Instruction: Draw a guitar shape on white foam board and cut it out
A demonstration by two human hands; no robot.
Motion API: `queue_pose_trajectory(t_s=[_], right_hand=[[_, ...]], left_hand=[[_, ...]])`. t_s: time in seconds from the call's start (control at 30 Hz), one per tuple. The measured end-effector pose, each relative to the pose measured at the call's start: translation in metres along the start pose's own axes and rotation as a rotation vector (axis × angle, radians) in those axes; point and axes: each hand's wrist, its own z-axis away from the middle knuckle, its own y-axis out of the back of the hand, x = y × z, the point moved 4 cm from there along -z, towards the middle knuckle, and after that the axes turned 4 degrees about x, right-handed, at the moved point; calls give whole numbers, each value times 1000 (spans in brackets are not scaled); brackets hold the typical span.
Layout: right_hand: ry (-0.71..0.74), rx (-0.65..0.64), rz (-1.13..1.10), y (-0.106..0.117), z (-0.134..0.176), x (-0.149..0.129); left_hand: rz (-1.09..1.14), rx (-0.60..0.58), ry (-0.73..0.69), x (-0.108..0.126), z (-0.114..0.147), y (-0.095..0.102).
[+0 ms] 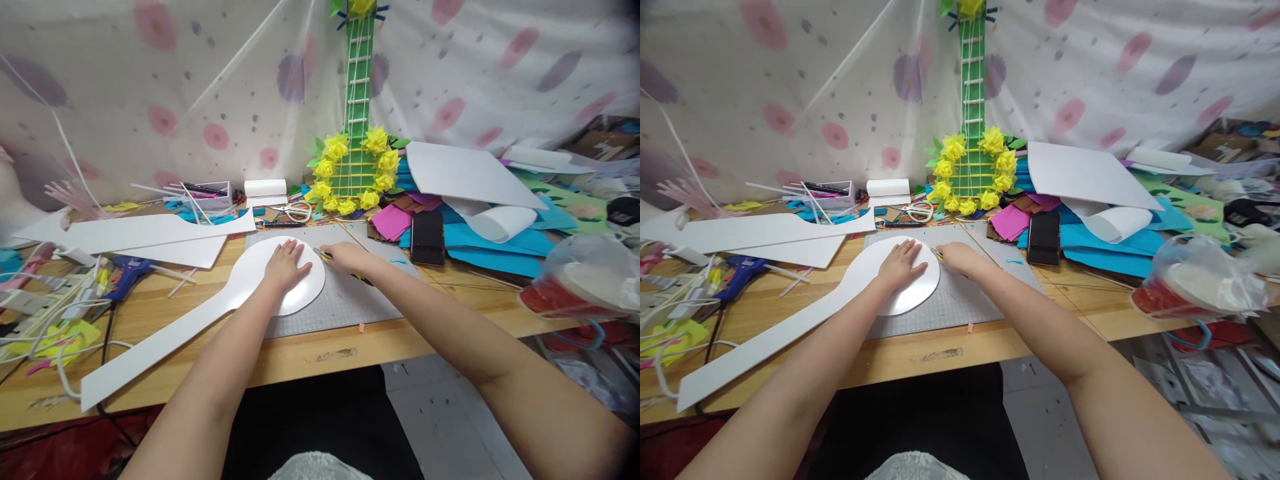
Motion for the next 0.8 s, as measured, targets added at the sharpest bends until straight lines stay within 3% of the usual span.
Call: queue_pose_trajectory(t_s=[0.07, 0.23, 0.37, 0.47, 0.53, 0.63, 0.73, 0.8], right_hand=[[-35, 37, -15, 3, -2, 9], [-295, 266, 10, -5, -7, 30], [-364, 338, -7, -23, -11, 33], [-394, 374, -14, -28, -15, 36], [-394, 455, -33, -26, -17, 35], [-280, 555, -107, -22, -27, 24], [-174, 486, -218, -24, -42, 8], [-182, 425, -267, -26, -52, 1]], left_hand=[[-1, 1, -4, 0, 1, 0], [-1, 58, 26, 1, 4, 4], [-79, 207, 312, -8, 10, 10], [-87, 187, 502, -14, 14, 6], [-70, 133, 546, -16, 15, 2], [-58, 91, 523, -15, 15, 0], [-61, 87, 500, -12, 18, 1], [-65, 87, 491, -11, 20, 1]])
